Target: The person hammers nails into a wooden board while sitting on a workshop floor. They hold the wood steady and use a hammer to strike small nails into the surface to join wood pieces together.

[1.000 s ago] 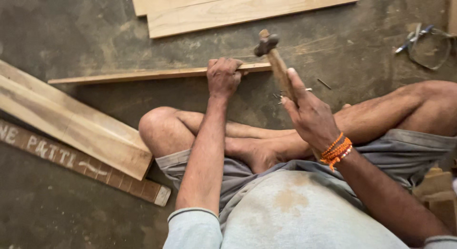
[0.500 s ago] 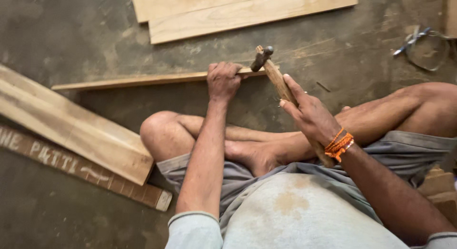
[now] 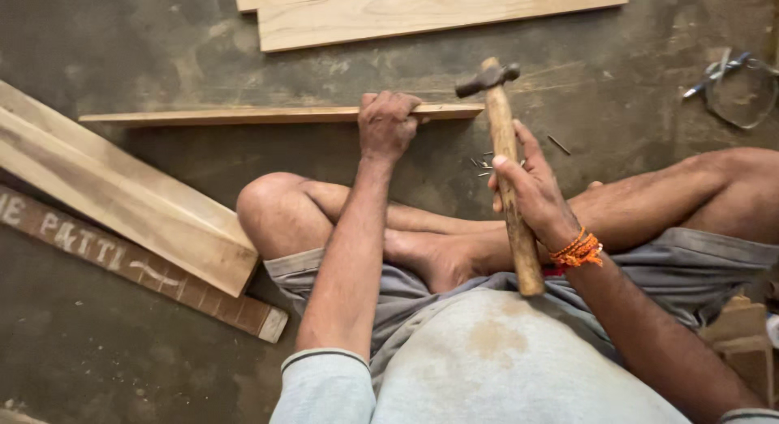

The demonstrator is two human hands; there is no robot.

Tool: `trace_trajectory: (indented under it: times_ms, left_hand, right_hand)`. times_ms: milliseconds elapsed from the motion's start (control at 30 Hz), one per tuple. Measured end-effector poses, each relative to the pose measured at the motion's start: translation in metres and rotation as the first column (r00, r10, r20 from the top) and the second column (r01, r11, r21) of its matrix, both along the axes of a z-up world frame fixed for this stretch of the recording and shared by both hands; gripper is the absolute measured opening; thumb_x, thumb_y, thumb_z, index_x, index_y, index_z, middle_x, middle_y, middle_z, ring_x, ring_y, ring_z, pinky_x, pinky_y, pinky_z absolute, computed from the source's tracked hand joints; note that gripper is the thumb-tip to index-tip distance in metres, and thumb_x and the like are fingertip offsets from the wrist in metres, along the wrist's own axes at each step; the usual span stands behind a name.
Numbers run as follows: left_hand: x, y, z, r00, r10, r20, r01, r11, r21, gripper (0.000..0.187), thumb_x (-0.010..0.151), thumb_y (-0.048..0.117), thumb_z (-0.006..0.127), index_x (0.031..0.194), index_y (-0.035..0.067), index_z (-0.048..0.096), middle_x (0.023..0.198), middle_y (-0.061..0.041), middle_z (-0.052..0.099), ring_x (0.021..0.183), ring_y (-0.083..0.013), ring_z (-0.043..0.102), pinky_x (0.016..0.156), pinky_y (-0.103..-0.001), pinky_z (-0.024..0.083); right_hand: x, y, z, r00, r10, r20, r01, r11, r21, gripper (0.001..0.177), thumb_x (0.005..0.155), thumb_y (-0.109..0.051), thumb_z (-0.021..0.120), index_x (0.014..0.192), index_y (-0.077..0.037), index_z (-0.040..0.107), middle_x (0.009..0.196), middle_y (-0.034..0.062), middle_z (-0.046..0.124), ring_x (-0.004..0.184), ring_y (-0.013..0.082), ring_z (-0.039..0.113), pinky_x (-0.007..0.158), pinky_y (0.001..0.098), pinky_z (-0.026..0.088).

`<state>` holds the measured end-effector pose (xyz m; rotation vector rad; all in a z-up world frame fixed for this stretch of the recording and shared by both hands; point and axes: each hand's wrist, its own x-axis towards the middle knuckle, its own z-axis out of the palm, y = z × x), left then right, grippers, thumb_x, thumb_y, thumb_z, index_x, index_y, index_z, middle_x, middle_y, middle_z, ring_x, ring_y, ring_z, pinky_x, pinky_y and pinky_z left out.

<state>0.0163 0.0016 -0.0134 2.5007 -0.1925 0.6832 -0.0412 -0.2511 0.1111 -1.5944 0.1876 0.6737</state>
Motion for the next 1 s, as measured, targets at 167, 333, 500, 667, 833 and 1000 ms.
trace_trajectory:
  times_ms: [167,333,500,667,833,1000]
  left_hand:
    - [-0.001,-0.001,0.001,0.999,-0.004,-0.054,0.003,1.000,-0.012,0.010,0.077,0.024,0.080,0.085,0.019,0.076,0.087,0.002,0.075,0.086,-0.0202,0.066,0.084,-0.039,0.045]
    - [-0.001,0.002,-0.004,1.000,0.027,-0.009,-0.027,0.998,0.063,0.014,0.077,0.015,0.075,0.089,0.020,0.077,0.090,0.004,0.076,0.090,-0.0180,0.068,0.087,-0.038,0.045]
    - [-0.003,0.002,-0.007,0.999,0.033,-0.029,-0.031,0.998,0.053,0.012,0.077,0.016,0.075,0.088,0.021,0.077,0.087,0.002,0.075,0.088,-0.0195,0.067,0.085,-0.039,0.045]
    - [0.001,0.001,-0.004,0.999,0.021,-0.038,-0.020,1.000,0.023,0.010,0.076,0.021,0.078,0.086,0.020,0.076,0.085,0.001,0.073,0.086,-0.0210,0.066,0.084,-0.040,0.045]
    - [0.002,0.002,-0.001,1.000,0.002,-0.003,-0.002,1.000,-0.010,0.011,0.076,0.023,0.078,0.085,0.019,0.075,0.085,0.001,0.074,0.084,-0.0216,0.065,0.082,-0.041,0.044]
    - [-0.002,0.005,-0.006,0.999,0.037,-0.012,-0.037,0.998,0.041,0.018,0.074,0.013,0.073,0.090,0.021,0.077,0.089,0.003,0.074,0.090,-0.0193,0.067,0.087,-0.038,0.046]
  right_hand:
    - [-0.006,0.006,0.006,1.000,-0.002,-0.015,0.001,0.998,-0.057,0.073,0.099,-0.019,0.059,0.164,-0.022,0.027,0.082,0.0034,0.061,0.064,0.0083,0.058,0.051,0.0264,0.053]
    - [0.001,0.004,0.011,0.998,0.047,-0.037,-0.050,0.994,-0.099,0.073,0.098,-0.018,0.057,0.163,-0.022,0.026,0.077,0.0054,0.060,0.055,0.0128,0.057,0.049,0.0280,0.050]
    - [-0.003,0.004,0.007,0.999,0.036,0.010,-0.035,0.999,-0.024,0.072,0.099,-0.018,0.057,0.164,-0.021,0.025,0.079,0.0047,0.060,0.057,0.0118,0.057,0.051,0.0273,0.051]
    - [-0.010,0.010,0.005,0.998,-0.059,-0.024,0.058,0.998,-0.039,0.073,0.098,-0.018,0.057,0.164,-0.023,0.026,0.078,0.0045,0.060,0.055,0.0124,0.056,0.050,0.0267,0.049]
    - [-0.011,0.014,0.004,0.999,-0.030,0.018,0.031,0.999,-0.016,0.071,0.100,-0.019,0.057,0.164,-0.021,0.027,0.081,0.0042,0.060,0.061,0.0100,0.056,0.052,0.0265,0.051]
    - [-0.015,0.019,0.007,0.999,-0.037,0.020,0.038,0.998,-0.045,0.072,0.100,-0.019,0.056,0.164,-0.022,0.024,0.080,0.0042,0.060,0.059,0.0112,0.057,0.051,0.0273,0.052]
